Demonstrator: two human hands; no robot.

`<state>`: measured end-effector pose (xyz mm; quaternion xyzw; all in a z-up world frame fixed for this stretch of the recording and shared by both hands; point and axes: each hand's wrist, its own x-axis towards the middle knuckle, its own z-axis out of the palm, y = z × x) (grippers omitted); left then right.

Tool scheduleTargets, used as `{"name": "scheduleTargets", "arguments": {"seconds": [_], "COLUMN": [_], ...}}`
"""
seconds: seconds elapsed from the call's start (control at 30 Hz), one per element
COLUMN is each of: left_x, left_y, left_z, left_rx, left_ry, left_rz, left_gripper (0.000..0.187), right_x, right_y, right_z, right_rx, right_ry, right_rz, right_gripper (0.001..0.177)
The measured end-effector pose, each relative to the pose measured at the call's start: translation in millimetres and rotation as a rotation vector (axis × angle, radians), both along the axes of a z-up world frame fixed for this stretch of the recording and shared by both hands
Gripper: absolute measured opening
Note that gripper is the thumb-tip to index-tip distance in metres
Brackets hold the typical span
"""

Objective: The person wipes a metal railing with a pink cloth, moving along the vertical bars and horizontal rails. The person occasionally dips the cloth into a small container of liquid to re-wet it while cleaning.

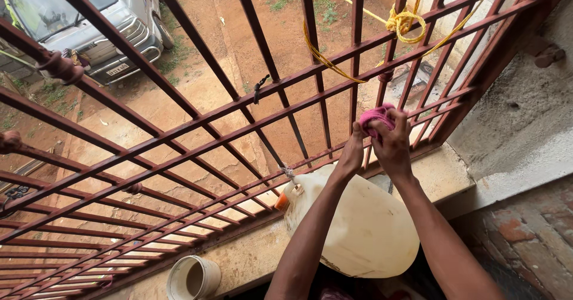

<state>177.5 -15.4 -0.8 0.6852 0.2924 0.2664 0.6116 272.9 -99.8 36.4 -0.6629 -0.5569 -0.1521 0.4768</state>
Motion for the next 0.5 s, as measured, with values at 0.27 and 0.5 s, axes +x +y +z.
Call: {"name": "scheduleTargets", "arguments": {"seconds": [0.27,0.5], "left_x": [-1.4,-17.6], "left_y": [-30.8,-45.7], "left_z": [14.3,49.0], "left_rx": [0.100,0.275], "left_ry": [-0.133,-0.401], "left_rz": [0.280,0.418], "left_gripper": [0.085,0.061], "right_x": [19.0,9.9], "right_y": [-16.4,-4.7], "right_z": [37.6,62.9], "right_rx": [0.020,0.103], "right_ry": [0.035,-0.158], "right_rz": [0.072,0.011], "right_gripper": [0.027,0.029]}}
